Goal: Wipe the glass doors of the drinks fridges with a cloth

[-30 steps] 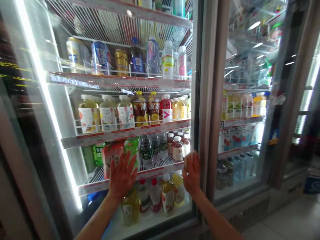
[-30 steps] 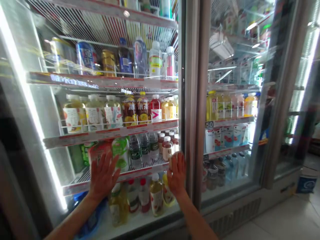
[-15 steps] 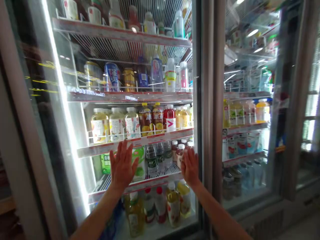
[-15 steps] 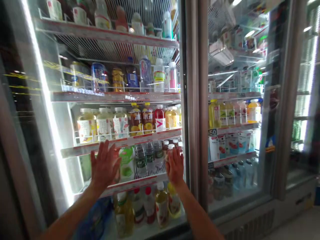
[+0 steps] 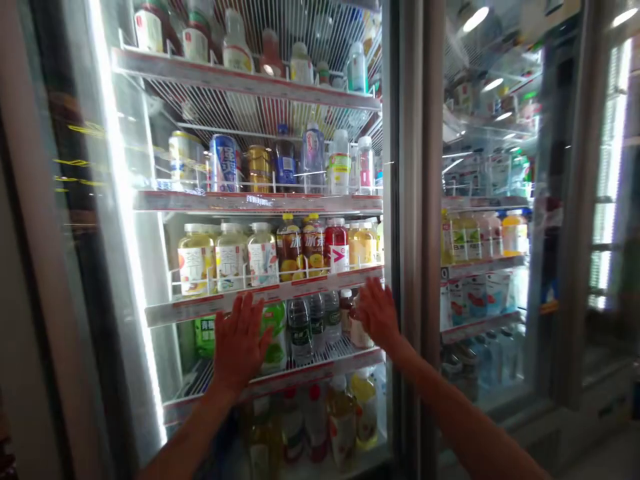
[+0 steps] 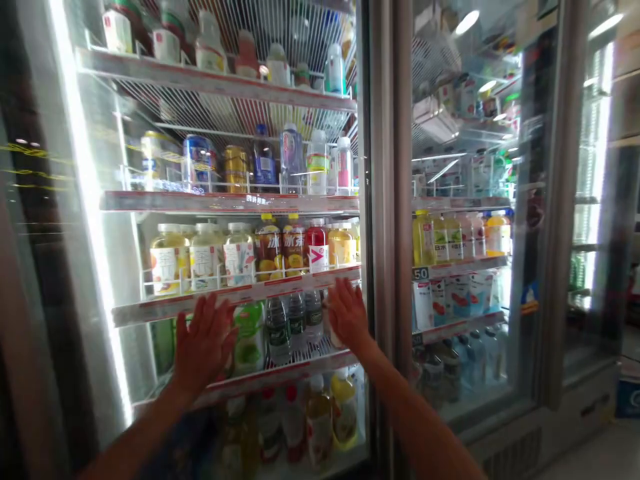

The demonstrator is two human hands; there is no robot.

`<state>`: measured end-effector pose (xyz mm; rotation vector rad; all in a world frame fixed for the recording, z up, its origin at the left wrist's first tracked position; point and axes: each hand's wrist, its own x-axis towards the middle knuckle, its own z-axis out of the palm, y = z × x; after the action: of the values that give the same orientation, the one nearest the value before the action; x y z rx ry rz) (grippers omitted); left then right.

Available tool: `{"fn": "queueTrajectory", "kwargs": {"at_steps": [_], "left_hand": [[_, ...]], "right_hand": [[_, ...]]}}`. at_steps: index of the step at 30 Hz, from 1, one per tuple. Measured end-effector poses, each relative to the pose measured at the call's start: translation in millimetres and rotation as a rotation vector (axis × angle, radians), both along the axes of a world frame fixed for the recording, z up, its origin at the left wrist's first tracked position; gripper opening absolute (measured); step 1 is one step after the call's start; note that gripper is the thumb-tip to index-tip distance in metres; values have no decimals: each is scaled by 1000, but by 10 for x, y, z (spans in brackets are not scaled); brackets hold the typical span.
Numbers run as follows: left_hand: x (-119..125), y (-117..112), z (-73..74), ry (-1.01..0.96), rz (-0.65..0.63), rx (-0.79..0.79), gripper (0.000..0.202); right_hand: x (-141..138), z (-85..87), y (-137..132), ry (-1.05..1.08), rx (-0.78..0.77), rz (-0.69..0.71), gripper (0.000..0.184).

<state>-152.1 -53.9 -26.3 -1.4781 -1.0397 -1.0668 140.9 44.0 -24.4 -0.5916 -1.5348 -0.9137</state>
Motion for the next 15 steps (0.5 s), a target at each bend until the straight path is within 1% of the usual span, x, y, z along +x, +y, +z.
{"fn": "queueTrajectory", "kwargs": {"at_steps": [2, 3, 4, 5, 6, 8, 10, 11, 12, 13, 15], "left_hand": [[-10, 9, -8, -2, 3, 1, 59], [-14, 14, -13, -1, 6, 5, 59], [-17, 18, -17, 1, 9, 6, 59], [-18, 22, -21, 0, 11, 4, 59], [-19, 25, -23, -2, 13, -1, 59], [-17, 24, -23, -5, 13, -10, 60], [-12, 18, -19, -2, 17, -13, 61], [-10, 15, -16, 1, 19, -9, 61], [-8, 12, -13, 4, 22, -6, 62], [-7, 9, -12, 7, 25, -3, 62], [-9, 8, -13, 11, 32, -2, 62]], "right_hand": [[43, 241, 59, 246, 1, -20, 56], [11, 335, 63, 329, -3, -27, 56], [-61, 388, 44, 347, -12, -28, 56], [-167, 392, 1, 298, -18, -21, 56], [-289, 353, -59, 201, -23, -11, 56], [-506, 202, -187, -40, -19, 23, 55], [-576, 80, -255, -224, -5, 46, 53], [-543, 64, -249, -248, 7, 44, 53], [-479, 81, -219, -207, 19, 35, 54], [-402, 124, -173, -109, 25, 18, 55], [-300, 232, -84, 163, 16, -19, 57]]}}
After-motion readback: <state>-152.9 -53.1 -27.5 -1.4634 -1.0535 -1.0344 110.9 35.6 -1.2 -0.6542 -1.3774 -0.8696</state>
